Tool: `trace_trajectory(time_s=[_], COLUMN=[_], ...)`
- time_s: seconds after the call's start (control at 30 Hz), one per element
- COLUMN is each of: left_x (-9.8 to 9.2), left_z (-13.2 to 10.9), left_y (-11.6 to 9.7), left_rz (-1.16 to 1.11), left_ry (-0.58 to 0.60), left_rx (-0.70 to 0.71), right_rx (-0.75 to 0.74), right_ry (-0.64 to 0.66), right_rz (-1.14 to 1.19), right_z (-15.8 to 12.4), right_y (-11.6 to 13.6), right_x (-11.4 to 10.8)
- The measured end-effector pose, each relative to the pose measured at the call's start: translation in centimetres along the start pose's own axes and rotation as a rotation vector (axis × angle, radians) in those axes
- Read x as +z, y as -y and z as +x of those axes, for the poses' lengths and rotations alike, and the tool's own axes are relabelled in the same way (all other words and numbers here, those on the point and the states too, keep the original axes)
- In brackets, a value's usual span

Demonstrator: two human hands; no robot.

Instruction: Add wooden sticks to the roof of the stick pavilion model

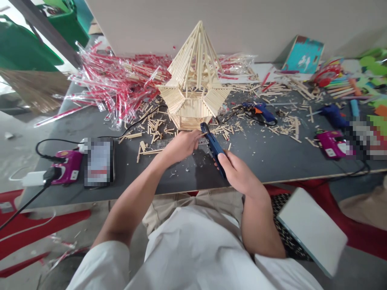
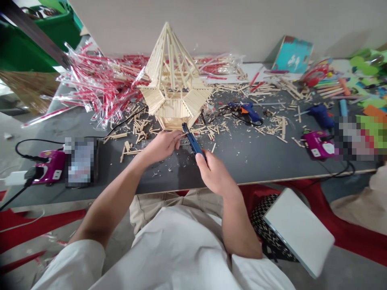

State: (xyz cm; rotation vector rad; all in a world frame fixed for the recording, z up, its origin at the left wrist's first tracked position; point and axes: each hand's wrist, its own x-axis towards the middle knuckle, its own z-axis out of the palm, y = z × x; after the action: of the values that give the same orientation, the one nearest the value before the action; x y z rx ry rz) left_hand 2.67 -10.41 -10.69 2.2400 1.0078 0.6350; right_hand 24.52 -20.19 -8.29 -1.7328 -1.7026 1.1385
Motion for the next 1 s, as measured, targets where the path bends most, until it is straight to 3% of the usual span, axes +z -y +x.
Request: trace_trajectory(time_s=[0.6,1.0], left_x=[0.1,0.6], left_z=[-0.1,0.0], left_y=[0.1,0.2], left_rz=[0.068,0.065], left_ry=[0.004,0.013], left_rx=[0.018,0.045], right_rx=[-0.007,-0.043], right_ry=[-0.021,-0.144], right_rz=[-0.001,-0.047], right_z=[0.1,-0.1], right_y=[-0.6,-1.1], right_x=[0.4,2.0])
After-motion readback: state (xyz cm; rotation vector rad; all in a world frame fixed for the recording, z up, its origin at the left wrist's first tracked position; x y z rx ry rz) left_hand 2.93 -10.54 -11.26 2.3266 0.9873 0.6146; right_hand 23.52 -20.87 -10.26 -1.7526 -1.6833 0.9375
